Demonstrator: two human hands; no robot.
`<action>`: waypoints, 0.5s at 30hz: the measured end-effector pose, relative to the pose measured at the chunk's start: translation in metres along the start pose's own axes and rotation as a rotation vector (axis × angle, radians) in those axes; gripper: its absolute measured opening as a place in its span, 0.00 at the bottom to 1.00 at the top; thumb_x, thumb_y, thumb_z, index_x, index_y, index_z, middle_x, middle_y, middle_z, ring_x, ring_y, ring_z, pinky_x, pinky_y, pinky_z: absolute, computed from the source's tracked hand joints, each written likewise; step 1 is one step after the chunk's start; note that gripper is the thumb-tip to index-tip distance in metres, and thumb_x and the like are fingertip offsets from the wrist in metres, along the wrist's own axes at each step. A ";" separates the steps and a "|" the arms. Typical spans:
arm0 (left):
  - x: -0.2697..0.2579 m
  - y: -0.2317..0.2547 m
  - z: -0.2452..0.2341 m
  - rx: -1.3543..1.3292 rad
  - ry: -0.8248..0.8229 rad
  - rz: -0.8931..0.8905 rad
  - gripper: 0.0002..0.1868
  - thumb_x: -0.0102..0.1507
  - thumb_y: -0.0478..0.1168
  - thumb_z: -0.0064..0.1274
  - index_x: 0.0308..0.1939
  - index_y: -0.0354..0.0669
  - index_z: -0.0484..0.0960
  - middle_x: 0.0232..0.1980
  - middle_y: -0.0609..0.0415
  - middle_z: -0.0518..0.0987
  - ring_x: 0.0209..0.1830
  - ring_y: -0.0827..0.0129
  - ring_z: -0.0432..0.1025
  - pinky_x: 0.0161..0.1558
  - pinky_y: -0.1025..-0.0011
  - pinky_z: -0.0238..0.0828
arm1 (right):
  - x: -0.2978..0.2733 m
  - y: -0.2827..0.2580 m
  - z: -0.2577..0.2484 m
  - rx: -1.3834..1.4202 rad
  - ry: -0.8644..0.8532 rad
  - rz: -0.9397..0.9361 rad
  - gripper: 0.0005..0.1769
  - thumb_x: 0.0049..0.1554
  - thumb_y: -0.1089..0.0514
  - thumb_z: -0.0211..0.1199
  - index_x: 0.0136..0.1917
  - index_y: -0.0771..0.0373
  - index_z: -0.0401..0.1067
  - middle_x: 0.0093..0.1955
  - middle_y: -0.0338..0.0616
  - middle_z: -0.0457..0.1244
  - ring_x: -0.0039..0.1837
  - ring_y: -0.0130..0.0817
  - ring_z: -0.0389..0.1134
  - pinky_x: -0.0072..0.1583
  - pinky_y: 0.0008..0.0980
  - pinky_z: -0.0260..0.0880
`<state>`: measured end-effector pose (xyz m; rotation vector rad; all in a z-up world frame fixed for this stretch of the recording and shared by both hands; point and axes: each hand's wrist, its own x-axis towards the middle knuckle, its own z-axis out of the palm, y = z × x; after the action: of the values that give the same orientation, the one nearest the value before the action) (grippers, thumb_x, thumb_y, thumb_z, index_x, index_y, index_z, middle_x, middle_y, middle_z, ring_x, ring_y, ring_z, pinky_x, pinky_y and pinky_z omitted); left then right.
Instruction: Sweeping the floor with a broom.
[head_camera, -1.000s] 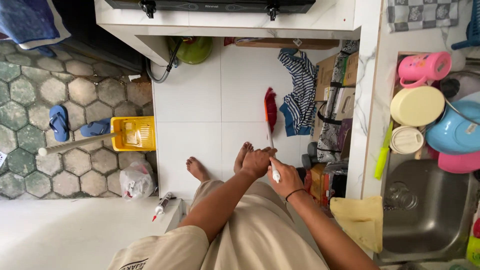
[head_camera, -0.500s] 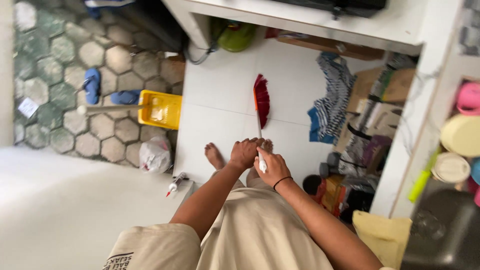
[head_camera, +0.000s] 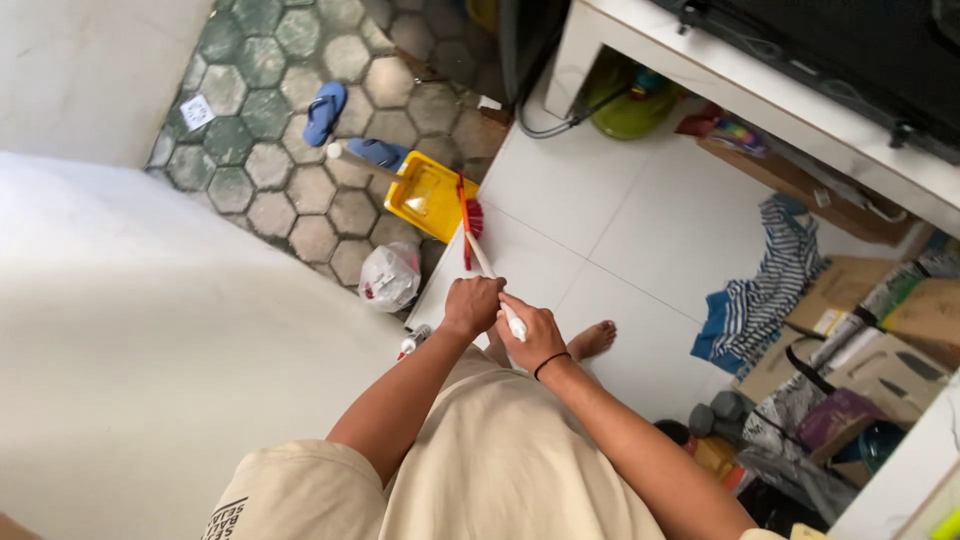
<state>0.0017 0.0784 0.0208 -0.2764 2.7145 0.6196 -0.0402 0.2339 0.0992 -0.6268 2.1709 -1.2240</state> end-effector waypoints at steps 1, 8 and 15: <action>0.000 -0.003 -0.001 -0.004 0.008 -0.012 0.08 0.56 0.44 0.59 0.38 0.50 0.84 0.33 0.51 0.84 0.36 0.54 0.80 0.39 0.56 0.75 | 0.003 -0.003 0.002 -0.004 -0.011 -0.008 0.22 0.58 0.54 0.60 0.62 0.68 0.74 0.44 0.63 0.70 0.47 0.56 0.73 0.52 0.46 0.73; 0.003 0.028 -0.014 0.002 0.119 0.040 0.05 0.56 0.42 0.57 0.30 0.45 0.82 0.30 0.47 0.83 0.31 0.53 0.80 0.35 0.57 0.75 | -0.006 -0.036 -0.036 -0.035 0.003 0.111 0.22 0.57 0.53 0.61 0.63 0.62 0.75 0.42 0.61 0.70 0.45 0.53 0.74 0.49 0.43 0.73; 0.017 0.123 -0.043 -0.146 -0.011 0.175 0.16 0.63 0.51 0.56 0.29 0.43 0.81 0.29 0.44 0.82 0.31 0.53 0.80 0.35 0.59 0.75 | -0.045 -0.053 -0.105 -0.098 0.166 0.132 0.21 0.56 0.55 0.62 0.61 0.65 0.75 0.46 0.60 0.71 0.46 0.51 0.75 0.49 0.41 0.74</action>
<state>-0.0579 0.1660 0.0979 -0.0706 2.7057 0.8676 -0.0713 0.3014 0.2006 -0.4264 2.3804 -1.1412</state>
